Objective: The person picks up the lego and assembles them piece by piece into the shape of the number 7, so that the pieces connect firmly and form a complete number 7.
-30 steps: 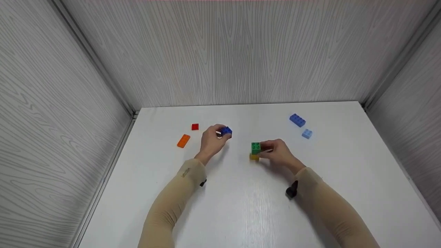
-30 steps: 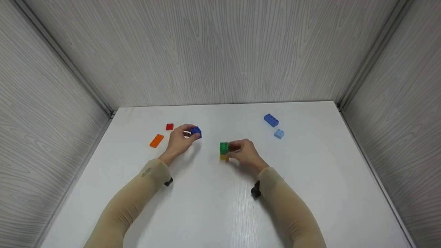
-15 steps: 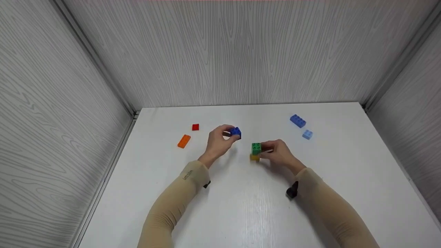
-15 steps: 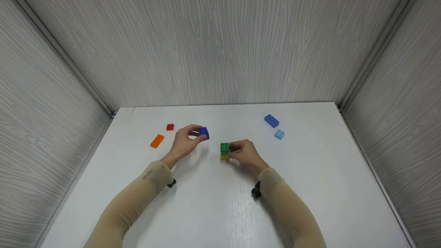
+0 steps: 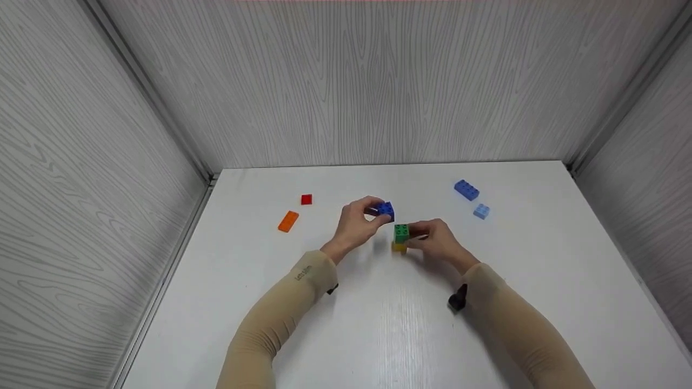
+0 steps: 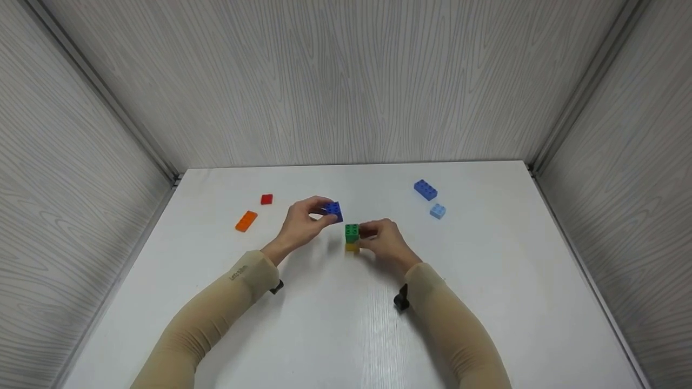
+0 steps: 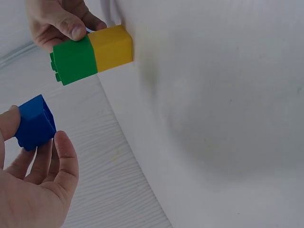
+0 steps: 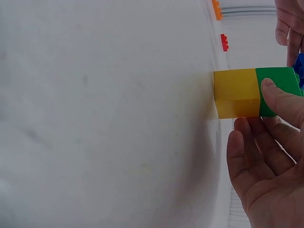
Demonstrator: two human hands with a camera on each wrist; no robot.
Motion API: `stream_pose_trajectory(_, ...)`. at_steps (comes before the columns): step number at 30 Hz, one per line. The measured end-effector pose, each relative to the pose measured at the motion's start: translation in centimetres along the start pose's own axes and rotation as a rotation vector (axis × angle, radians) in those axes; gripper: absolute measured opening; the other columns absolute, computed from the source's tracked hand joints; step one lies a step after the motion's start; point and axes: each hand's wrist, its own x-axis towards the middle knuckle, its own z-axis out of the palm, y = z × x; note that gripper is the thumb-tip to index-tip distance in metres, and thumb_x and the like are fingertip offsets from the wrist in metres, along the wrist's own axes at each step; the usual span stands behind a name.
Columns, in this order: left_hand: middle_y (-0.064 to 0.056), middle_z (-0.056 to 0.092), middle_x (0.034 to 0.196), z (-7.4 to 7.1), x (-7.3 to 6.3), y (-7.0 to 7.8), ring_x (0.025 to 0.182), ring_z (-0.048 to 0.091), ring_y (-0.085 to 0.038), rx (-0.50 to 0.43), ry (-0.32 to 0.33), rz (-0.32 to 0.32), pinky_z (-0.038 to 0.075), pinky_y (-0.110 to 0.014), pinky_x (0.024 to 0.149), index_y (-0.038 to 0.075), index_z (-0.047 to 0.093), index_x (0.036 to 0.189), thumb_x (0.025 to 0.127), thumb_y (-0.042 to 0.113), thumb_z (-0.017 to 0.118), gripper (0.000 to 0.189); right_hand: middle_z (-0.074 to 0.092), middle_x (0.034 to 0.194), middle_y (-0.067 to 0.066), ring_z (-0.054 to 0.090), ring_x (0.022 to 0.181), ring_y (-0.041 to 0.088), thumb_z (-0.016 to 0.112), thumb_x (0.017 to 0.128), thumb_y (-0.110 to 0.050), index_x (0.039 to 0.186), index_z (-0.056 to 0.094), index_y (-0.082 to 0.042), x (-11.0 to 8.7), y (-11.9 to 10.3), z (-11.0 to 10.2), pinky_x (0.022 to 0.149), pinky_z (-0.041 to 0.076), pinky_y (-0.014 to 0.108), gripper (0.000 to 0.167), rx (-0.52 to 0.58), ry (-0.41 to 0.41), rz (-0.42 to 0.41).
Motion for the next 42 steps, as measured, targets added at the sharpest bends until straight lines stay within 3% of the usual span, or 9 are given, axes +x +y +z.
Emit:
stream_pose_trajectory(12,-0.010,0.082,0.131,1.6,0.2,0.4,0.121,0.079,-0.027,-0.013,-0.089,0.052,0.065,-0.045,0.107,0.010,0.075,0.140,0.105,0.019,0.081,0.036,0.083,0.133,0.012,0.076,0.128,0.034,0.083,0.101,-0.015,0.141,0.079,-0.010,0.0,0.4,0.2,0.118,0.059,0.058,0.041,-0.006,0.008,-0.047)
stream_pose_trajectory(19,-0.011,0.082,0.132,2.5,0.2,0.6,0.123,0.078,-0.029,-0.019,-0.109,0.052,0.065,-0.050,0.109,0.009,0.075,0.139,0.105,0.019,0.080,0.035,0.084,0.131,0.012,0.077,0.126,0.033,0.084,0.100,-0.016,0.140,0.080,-0.011,0.1,0.5,0.2,0.118,0.059,0.058,0.040,-0.013,0.019,-0.043)
stream_pose_trajectory(23,-0.010,0.082,0.132,2.9,0.3,0.6,0.123,0.077,-0.028,-0.014,-0.115,0.052,0.065,-0.047,0.107,0.010,0.076,0.138,0.106,0.018,0.080,0.033,0.084,0.130,0.009,0.078,0.124,0.032,0.084,0.100,-0.017,0.138,0.081,-0.013,0.1,0.4,0.1,0.117,0.060,0.058,0.038,-0.018,0.022,-0.046)
stream_pose_trajectory(27,-0.010,0.082,0.131,3.0,0.3,0.6,0.122,0.077,-0.027,0.029,-0.119,0.076,0.066,-0.042,0.103,0.009,0.076,0.138,0.106,0.018,0.080,0.033,0.084,0.130,0.010,0.078,0.124,0.031,0.083,0.102,-0.019,0.138,0.081,-0.013,0.1,0.4,0.1,0.117,0.059,0.058,0.037,-0.028,0.020,-0.057)
stream_pose_trajectory(33,-0.010,0.081,0.131,2.9,0.5,0.5,0.122,0.078,-0.024,0.167,-0.132,0.177,0.067,-0.035,0.097,0.007,0.076,0.138,0.107,0.018,0.078,0.034,0.084,0.130,0.010,0.078,0.123,0.032,0.084,0.100,-0.018,0.137,0.081,-0.012,0.1,0.1,0.0,0.117,0.060,0.058,0.037,-0.029,0.024,-0.051)
stream_pose_trajectory(42,-0.010,0.083,0.120,2.9,0.2,0.7,0.113,0.079,-0.025,0.308,-0.116,0.273,0.066,-0.038,0.099,0.007,0.079,0.129,0.104,0.019,0.080,0.027,0.085,0.127,0.011,0.079,0.120,0.033,0.084,0.100,-0.015,0.133,0.083,-0.011,0.1,0.2,0.2,0.112,0.063,0.058,0.033,-0.020,0.025,-0.098)
